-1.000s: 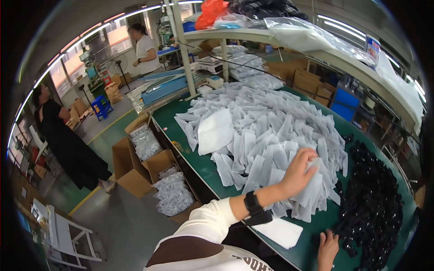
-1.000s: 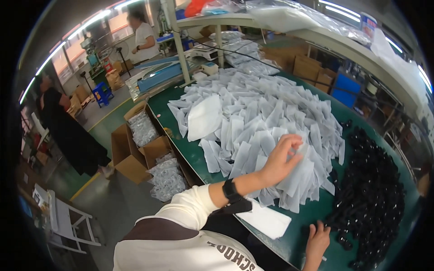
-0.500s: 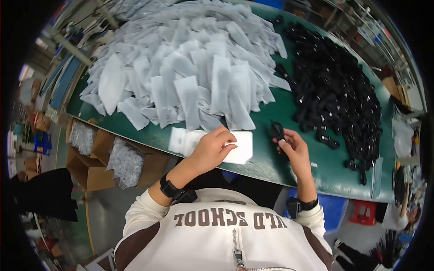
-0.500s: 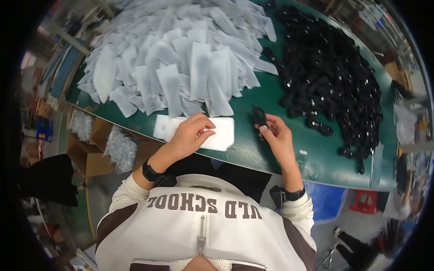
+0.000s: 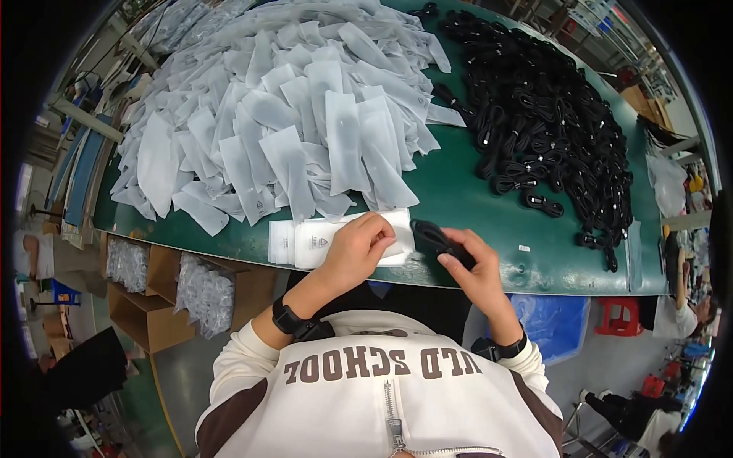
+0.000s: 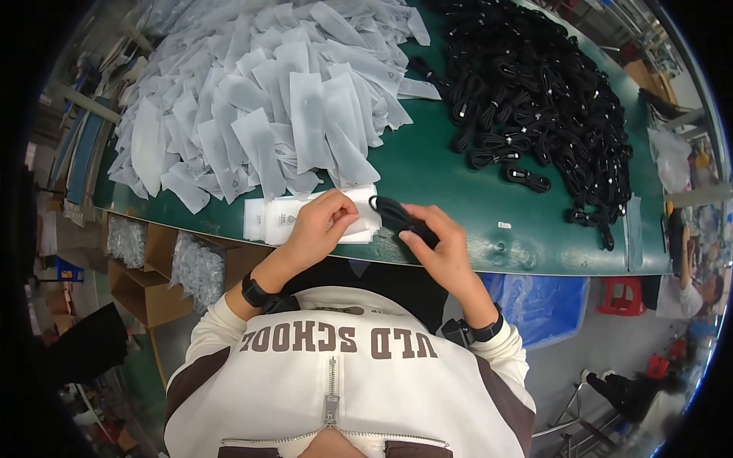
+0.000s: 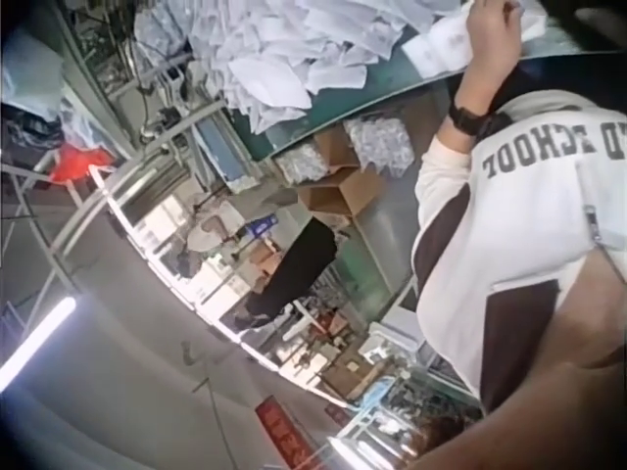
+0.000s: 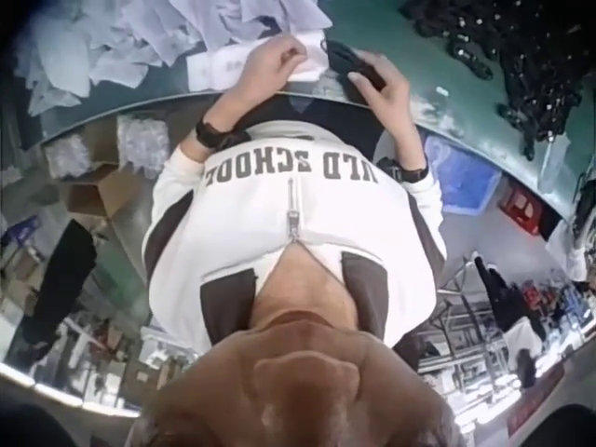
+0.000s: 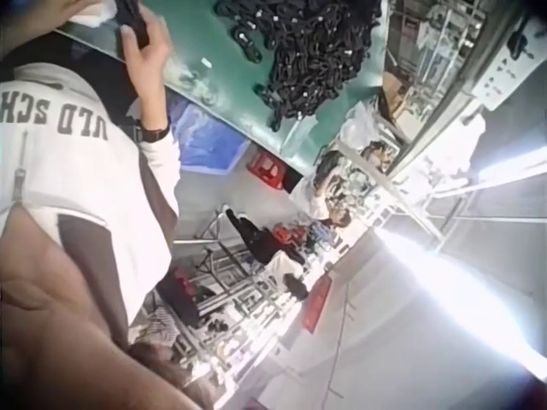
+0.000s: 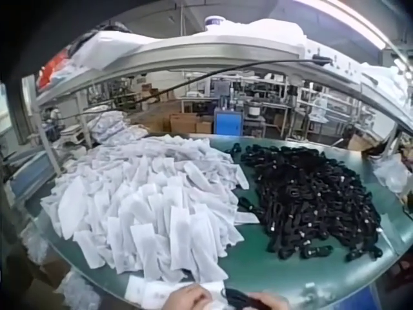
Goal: The person packages black cables by hand, sliding each cable into a white plastic bag and placing it onto a pile. They repeat this process multiple times, occasionally adjusting the piles of bags and cables on the table.
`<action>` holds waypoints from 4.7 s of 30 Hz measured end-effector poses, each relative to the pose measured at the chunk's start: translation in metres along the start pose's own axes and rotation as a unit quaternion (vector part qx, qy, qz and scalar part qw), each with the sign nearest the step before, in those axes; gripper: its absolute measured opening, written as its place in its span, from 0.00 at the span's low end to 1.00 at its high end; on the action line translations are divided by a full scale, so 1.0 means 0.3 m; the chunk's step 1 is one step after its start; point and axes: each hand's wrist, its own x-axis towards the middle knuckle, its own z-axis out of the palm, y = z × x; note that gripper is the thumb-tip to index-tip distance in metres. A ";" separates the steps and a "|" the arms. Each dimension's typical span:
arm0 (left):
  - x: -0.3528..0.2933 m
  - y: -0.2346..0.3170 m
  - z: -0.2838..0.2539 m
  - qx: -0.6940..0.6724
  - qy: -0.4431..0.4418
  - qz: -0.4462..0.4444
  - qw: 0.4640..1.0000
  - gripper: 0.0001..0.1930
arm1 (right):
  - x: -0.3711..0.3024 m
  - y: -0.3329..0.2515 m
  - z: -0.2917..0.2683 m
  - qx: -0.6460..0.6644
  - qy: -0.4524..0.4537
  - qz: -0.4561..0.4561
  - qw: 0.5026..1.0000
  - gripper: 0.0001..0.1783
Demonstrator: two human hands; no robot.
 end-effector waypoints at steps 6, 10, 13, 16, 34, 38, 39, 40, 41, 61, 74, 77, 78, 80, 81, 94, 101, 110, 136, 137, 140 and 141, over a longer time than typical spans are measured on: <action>-0.003 -0.019 -0.014 -0.101 0.016 -0.011 0.995 0.04 | -0.010 -0.056 0.021 -0.155 -0.040 -0.051 0.986 0.23; -0.005 -0.017 -0.032 -0.094 0.011 -0.003 0.995 0.04 | -0.007 -0.050 0.034 -0.181 -0.016 -0.075 0.980 0.23; -0.011 -0.020 -0.040 -0.103 0.012 -0.016 0.995 0.04 | -0.014 -0.069 0.032 -0.203 -0.008 -0.079 0.976 0.24; -0.013 -0.018 -0.044 -0.104 0.013 -0.022 0.994 0.04 | -0.019 -0.070 0.033 -0.231 -0.013 -0.100 0.968 0.24; -0.001 -0.001 -0.043 -0.041 -0.019 0.142 0.989 0.04 | -0.013 -0.084 0.054 -0.064 -0.072 0.160 0.983 0.19; 0.017 0.028 -0.037 -0.046 -0.008 0.163 0.985 0.06 | 0.004 -0.074 0.070 -0.158 -0.079 -0.083 0.981 0.18; 0.024 0.031 -0.041 -0.046 -0.008 0.166 0.985 0.06 | 0.013 -0.078 0.074 -0.160 -0.077 -0.084 0.981 0.18; 0.031 0.033 -0.046 -0.048 -0.001 0.166 0.985 0.06 | 0.024 -0.086 0.079 -0.156 -0.061 -0.112 0.980 0.19; 0.039 0.036 -0.051 -0.049 0.006 0.166 0.985 0.06 | 0.036 -0.096 0.085 -0.152 -0.045 -0.139 0.978 0.19; 0.455 -0.077 -0.510 -0.279 0.135 -0.054 0.949 0.10 | 0.380 -0.078 0.166 -0.338 -0.077 -0.131 0.929 0.31; 0.265 -0.148 -0.374 0.406 -0.109 0.081 0.904 0.50 | 0.503 0.079 0.223 -0.516 -0.029 -0.099 0.850 0.57; 0.320 -0.212 -0.359 0.425 -0.108 0.096 0.894 0.51 | 0.592 0.113 0.218 -0.509 -0.010 -0.105 0.854 0.57; 0.347 -0.219 -0.359 0.434 -0.104 0.097 0.890 0.51 | 0.618 0.121 0.210 -0.505 0.000 -0.111 0.856 0.57; 0.398 -0.222 -0.350 0.443 -0.100 0.104 0.885 0.52 | 0.666 0.143 0.189 -0.509 0.008 -0.109 0.854 0.58; 0.420 -0.219 -0.347 0.441 -0.104 0.094 0.886 0.52 | 0.688 0.152 0.177 -0.510 0.011 -0.111 0.853 0.58; 0.485 -0.250 -0.312 0.443 -0.106 0.080 0.887 0.52 | 0.888 0.327 -0.313 -0.616 0.042 -0.057 0.785 0.28; 0.459 -0.272 -0.348 0.447 -0.092 0.062 0.887 0.53 | 0.822 0.206 -0.248 -0.568 0.023 -0.017 0.823 0.25; 0.281 -0.282 -0.370 0.335 -0.101 0.104 0.931 0.50 | 0.715 0.346 -0.348 -0.537 0.017 -0.056 0.841 0.27; -0.069 -0.141 -0.486 0.396 0.130 0.029 0.909 0.23 | 0.489 0.143 -0.241 -0.043 0.217 0.025 0.975 0.17; -0.058 -0.115 -0.473 0.321 0.176 0.079 0.927 0.20 | 0.446 0.096 -0.202 -0.023 0.185 0.050 0.981 0.18; -0.043 -0.015 -0.324 0.153 0.069 0.080 0.983 0.17 | 0.309 0.044 -0.111 -0.062 0.155 0.046 0.985 0.21; -0.037 -0.003 -0.279 0.087 0.033 0.070 0.993 0.16 | 0.260 0.051 -0.095 -0.074 0.156 0.057 0.983 0.21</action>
